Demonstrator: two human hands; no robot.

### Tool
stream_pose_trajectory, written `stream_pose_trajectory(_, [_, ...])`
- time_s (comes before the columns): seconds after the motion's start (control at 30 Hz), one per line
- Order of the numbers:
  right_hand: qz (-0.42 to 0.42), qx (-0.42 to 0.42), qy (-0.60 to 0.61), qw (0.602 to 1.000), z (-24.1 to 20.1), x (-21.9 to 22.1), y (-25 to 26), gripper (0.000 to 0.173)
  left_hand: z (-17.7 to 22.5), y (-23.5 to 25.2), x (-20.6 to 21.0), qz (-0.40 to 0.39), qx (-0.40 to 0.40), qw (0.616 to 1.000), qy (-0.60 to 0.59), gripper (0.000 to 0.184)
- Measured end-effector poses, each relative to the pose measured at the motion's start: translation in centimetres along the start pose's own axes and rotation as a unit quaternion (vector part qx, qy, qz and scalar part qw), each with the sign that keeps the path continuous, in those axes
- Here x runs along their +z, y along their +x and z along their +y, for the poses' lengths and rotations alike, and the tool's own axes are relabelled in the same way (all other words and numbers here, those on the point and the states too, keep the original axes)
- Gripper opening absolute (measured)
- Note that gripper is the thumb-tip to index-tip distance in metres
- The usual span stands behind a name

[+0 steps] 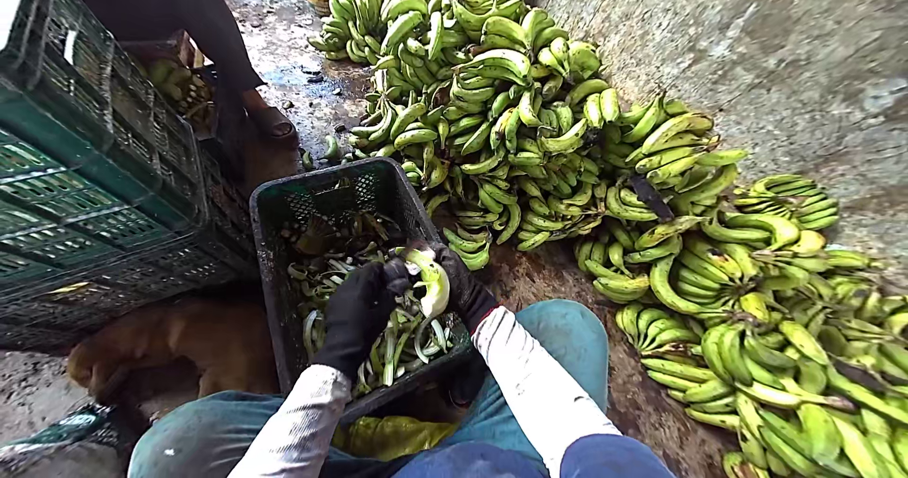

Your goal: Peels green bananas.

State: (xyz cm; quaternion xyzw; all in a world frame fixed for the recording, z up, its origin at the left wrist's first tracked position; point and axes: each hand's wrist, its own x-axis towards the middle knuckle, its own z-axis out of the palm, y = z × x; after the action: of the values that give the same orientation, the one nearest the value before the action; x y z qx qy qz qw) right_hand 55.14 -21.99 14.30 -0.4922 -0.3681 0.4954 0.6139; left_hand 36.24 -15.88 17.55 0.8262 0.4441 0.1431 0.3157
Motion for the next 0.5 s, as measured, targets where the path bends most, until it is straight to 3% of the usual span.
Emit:
stream_pose_trajectory(0.1, [0.004, 0.064, 0.099, 0.993, -0.1, -0.6, 0.3, 0.033, -1.0, 0.5, -2.6, 0.082, -0.09, 0.99, -0.068, 0.046])
stream_pose_trajectory(0.17, [0.012, 0.086, 0.131, 0.988, -0.3, -1.3, 0.4, 0.038, -2.1, 0.6, -4.0, 0.093, -0.091, 0.985, -0.113, 0.046])
stream_pose_trajectory(0.3, [-0.033, 0.114, 0.216, 0.969, -2.2, -2.2, 0.7, 0.048, -1.4, -0.8, -4.0, -0.041, -0.028, 0.969, -0.241, 0.047])
stream_pose_trajectory(0.43, [-0.044, 0.023, 0.074, 0.996, -3.0, -3.0, 0.3, 0.034, 0.7, -2.5, -1.7, -0.157, 0.056, 0.936, -0.309, 0.041])
stream_pose_trajectory(0.5, [-0.043, 0.052, 0.098, 0.993, -3.0, -2.9, 0.5, 0.037, 1.3, -2.9, -0.8, -0.18, 0.083, 0.928, -0.316, 0.041])
